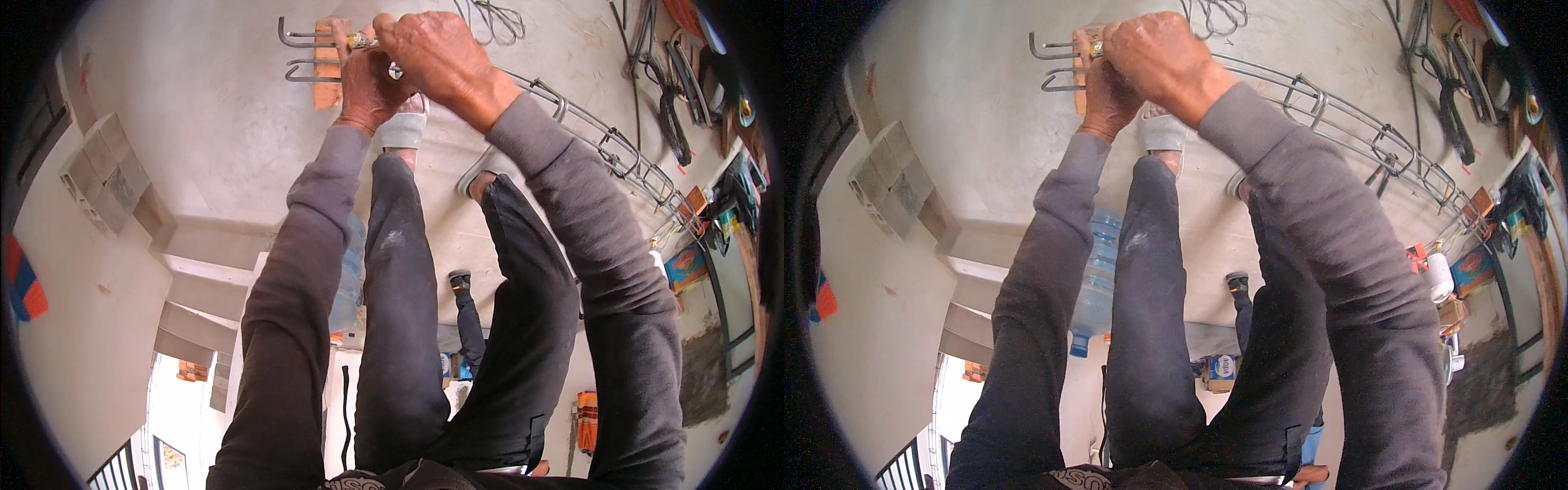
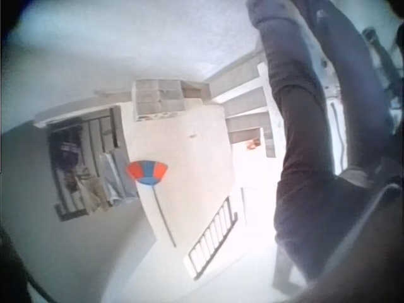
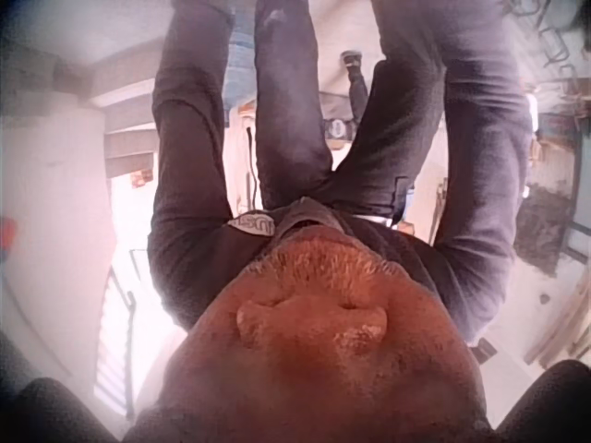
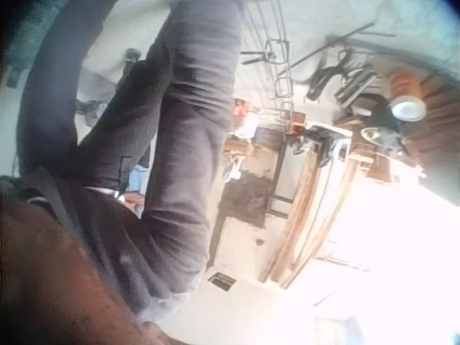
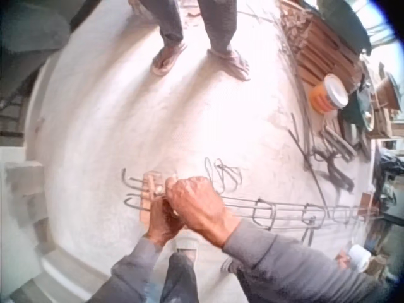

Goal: The person assembles a metal frame structure on the floor, using pliers to bend and secure wire ties at the joints. Another person assists by holding the frame steady while the primary worker twists the wires to fasten the components together.

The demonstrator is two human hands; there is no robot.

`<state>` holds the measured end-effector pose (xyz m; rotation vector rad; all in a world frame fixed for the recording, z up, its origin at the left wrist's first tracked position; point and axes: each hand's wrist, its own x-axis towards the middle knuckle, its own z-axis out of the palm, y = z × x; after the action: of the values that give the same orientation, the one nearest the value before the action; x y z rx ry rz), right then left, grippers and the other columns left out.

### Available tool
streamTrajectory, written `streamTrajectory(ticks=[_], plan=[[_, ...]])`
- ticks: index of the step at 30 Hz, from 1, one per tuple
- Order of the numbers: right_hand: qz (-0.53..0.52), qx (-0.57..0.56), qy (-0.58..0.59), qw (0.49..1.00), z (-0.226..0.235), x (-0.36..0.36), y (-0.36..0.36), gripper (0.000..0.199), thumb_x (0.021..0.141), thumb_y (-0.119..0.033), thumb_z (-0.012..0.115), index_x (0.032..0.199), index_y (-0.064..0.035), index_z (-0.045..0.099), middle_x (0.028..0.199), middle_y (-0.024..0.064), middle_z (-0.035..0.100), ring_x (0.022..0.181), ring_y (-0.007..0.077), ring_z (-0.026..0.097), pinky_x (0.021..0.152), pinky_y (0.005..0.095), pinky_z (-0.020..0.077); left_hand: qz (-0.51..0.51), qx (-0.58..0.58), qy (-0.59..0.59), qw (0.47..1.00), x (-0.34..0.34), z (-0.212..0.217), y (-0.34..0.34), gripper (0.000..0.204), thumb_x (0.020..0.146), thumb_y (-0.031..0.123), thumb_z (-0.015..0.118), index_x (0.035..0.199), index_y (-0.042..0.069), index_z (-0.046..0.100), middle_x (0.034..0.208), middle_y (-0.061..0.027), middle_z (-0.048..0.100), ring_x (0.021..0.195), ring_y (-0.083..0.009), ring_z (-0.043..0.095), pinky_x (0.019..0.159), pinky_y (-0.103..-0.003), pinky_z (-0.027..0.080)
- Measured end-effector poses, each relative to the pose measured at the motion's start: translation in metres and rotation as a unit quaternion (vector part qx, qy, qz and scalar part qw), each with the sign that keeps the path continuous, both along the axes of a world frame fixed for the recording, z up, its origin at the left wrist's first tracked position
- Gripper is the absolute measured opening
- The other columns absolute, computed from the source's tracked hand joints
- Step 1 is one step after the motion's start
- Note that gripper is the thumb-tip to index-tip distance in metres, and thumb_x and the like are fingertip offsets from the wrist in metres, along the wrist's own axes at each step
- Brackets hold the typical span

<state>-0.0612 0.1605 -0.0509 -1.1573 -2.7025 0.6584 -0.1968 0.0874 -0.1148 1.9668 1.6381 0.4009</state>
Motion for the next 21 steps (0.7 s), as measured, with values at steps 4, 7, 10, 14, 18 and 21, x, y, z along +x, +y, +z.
streamTrajectory(ticks=[4, 7, 10, 14, 18, 21], plan=[[0.124, 0.027, -0.059, 0.990, -0.012, -0.001, 0.028, 0.011, 0.085, -0.014, 0.060, 0.088, -0.0034, 0.060, 0.069, 0.0098, 0.068, 0.066, 0.0239, 0.070, 0.059, 0.0346, 0.0550, 0.085, 0.046, 0.015, 0.995, 0.012, -0.005, 0.002, 0.034, 0.084, 0.049, 0.069, 0.083, 0.015, 0.073, 0.077, -0.0009, 0.072, 0.098, -0.0214, 0.066, 0.120, -0.061, 0.005], [0.181, 0.081, -0.038, 0.979, -0.022, 0.005, 0.042, 0.011, 0.086, -0.014, 0.060, 0.088, -0.0035, 0.060, 0.066, 0.0075, 0.066, 0.064, 0.0239, 0.069, 0.057, 0.0348, 0.0539, 0.128, 0.036, -0.027, 0.991, 0.020, -0.007, -0.001, 0.031, 0.085, 0.047, 0.070, 0.079, 0.017, 0.073, 0.074, 0.0032, 0.071, 0.096, -0.0190, 0.065, 0.120, -0.059, 0.006], [0.210, 0.081, -0.048, 0.973, -0.022, 0.010, 0.056, 0.010, 0.087, -0.016, 0.060, 0.089, -0.0064, 0.061, 0.063, 0.0060, 0.064, 0.061, 0.0224, 0.068, 0.055, 0.0356, 0.0518, 0.148, 0.045, -0.062, 0.986, 0.028, -0.002, 0.001, 0.024, 0.082, 0.039, 0.073, 0.076, 0.016, 0.072, 0.076, 0.0066, 0.071, 0.098, -0.0158, 0.063, 0.120, -0.056, 0.007], [0.197, 0.062, 0.003, 0.978, -0.033, 0.020, 0.067, 0.010, 0.084, -0.014, 0.061, 0.076, -0.0076, 0.062, 0.061, 0.0094, 0.062, 0.059, 0.0251, 0.066, 0.055, 0.0389, 0.0504, 0.170, 0.057, -0.057, 0.982, 0.031, -0.003, 0.002, 0.014, 0.078, 0.026, 0.078, 0.072, 0.015, 0.072, 0.080, 0.0050, 0.072, 0.099, -0.0155, 0.063, 0.121, -0.054, 0.009], [0.133, -0.007, -0.011, 0.991, -0.053, 0.036, 0.070, 0.011, 0.076, -0.014, 0.064, 0.067, -0.0071, 0.061, 0.060, 0.0134, 0.060, 0.061, 0.0306, 0.064, 0.058, 0.0428, 0.0506, 0.189, 0.055, -0.062, 0.979, 0.036, -0.003, 0.003, 0.009, 0.074, 0.016, 0.079, 0.070, 0.013, 0.071, 0.082, 0.0032, 0.072, 0.099, -0.0175, 0.064, 0.121, -0.054, 0.009], [0.087, -0.043, -0.029, 0.995, -0.061, 0.041, 0.067, 0.012, 0.073, -0.016, 0.066, 0.066, -0.0062, 0.062, 0.059, 0.0144, 0.059, 0.061, 0.0316, 0.064, 0.060, 0.0446, 0.0510, 0.192, 0.042, -0.072, 0.978, 0.038, -0.004, 0.004, 0.007, 0.074, 0.014, 0.077, 0.070, 0.013, 0.071, 0.083, 0.0030, 0.072, 0.097, -0.0185, 0.065, 0.121, -0.055, 0.009]])
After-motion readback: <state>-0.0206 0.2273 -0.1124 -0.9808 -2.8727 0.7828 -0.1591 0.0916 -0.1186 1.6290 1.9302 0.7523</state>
